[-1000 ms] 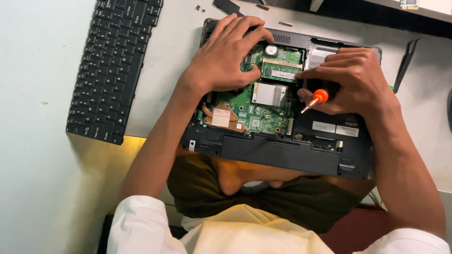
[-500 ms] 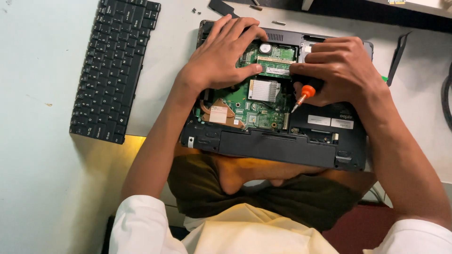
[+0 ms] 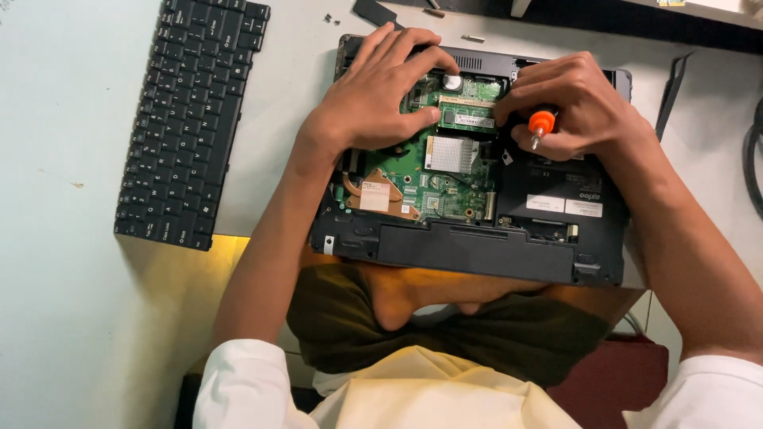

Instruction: Removing screws and RAM modules from a laptop motherboard during disassembly.

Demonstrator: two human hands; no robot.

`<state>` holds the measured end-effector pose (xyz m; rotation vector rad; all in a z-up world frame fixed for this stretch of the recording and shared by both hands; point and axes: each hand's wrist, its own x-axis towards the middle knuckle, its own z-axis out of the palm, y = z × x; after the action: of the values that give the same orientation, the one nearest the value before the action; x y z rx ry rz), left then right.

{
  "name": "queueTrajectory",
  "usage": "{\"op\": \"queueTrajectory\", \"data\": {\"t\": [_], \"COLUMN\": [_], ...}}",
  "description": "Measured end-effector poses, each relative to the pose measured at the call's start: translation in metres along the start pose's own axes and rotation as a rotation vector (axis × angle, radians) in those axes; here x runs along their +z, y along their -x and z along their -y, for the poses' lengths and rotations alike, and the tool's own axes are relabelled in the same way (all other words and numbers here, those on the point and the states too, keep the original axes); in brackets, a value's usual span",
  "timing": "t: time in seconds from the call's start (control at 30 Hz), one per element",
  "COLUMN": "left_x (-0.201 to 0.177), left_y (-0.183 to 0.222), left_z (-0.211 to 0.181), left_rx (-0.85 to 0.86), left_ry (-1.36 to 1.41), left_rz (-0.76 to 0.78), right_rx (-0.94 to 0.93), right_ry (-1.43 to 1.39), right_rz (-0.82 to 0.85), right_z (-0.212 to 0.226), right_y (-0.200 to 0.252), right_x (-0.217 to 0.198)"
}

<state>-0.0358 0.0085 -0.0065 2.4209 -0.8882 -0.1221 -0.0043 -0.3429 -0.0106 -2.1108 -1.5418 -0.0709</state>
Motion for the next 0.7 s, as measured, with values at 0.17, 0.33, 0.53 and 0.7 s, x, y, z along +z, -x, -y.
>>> {"op": "queueTrajectory", "data": {"t": [0.17, 0.33, 0.53, 0.7], "left_x": [-0.001, 0.002, 0.005, 0.004], "left_y": [0.003, 0.002, 0.001, 0.001], "left_z": [-0.002, 0.002, 0.006, 0.007], "left_rx": [0.041, 0.111, 0.289, 0.298], "left_ry": [0.047, 0.016, 0.052, 0.038], "left_rz": [-0.052, -0.091, -0.209, -0.209], "right_rx": [0.335, 0.574, 0.527, 0.569], "right_ry": [-0.290, -0.540, -0.543, -0.683], "right_rz": [-0.131, -0.277, -0.665, -0.714], "right_z": [0.027, 0.060, 0.042, 0.003], "right_y": [0.013, 0.013, 0.019, 0.019], "right_x": [-0.010, -0.017, -0.015, -0.021]}}
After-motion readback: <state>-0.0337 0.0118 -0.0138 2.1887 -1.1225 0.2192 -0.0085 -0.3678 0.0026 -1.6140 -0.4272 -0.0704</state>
